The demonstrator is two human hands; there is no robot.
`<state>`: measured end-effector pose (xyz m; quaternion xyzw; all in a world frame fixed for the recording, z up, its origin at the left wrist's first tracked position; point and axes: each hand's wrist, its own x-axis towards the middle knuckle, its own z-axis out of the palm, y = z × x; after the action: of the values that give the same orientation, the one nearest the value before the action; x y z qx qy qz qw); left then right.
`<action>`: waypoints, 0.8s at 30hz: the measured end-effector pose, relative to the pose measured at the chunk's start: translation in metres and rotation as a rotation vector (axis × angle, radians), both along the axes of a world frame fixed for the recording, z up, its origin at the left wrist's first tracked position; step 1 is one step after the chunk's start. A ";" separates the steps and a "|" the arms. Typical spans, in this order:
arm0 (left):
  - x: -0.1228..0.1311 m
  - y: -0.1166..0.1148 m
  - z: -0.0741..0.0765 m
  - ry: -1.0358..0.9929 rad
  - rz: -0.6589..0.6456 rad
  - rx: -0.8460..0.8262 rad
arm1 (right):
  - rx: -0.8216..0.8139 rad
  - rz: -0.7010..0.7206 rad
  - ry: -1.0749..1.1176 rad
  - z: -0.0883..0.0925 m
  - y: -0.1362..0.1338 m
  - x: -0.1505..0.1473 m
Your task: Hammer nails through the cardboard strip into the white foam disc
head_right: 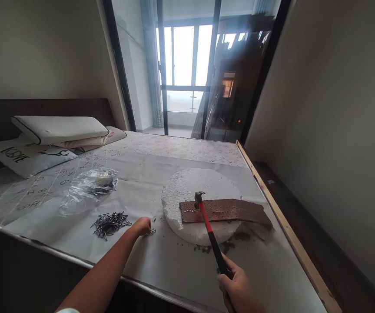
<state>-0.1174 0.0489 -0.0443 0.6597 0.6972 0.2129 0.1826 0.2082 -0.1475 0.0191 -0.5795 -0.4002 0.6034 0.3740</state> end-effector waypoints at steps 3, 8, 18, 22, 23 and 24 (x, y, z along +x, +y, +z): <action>0.005 0.003 0.015 0.062 0.011 -0.077 | 0.000 -0.004 -0.013 0.004 0.000 0.001; 0.050 0.005 0.044 -0.230 -0.074 0.273 | 0.027 0.003 -0.004 0.019 0.002 0.003; 0.160 0.016 0.033 -0.564 -0.249 0.241 | 0.029 -0.014 0.018 0.032 0.003 0.007; 0.174 0.020 0.026 -0.453 -0.270 0.256 | 0.025 0.004 -0.003 0.034 0.002 0.010; 0.176 0.021 0.025 -0.424 -0.265 0.265 | 0.033 0.005 -0.006 0.034 0.002 0.011; 0.177 0.021 0.023 -0.396 -0.262 0.275 | 0.038 0.004 -0.011 0.034 0.002 0.012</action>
<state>0.0601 0.0702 -0.0209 0.7083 0.5214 0.4049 0.2499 0.2199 -0.1460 0.0530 -0.5748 -0.4149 0.5932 0.3815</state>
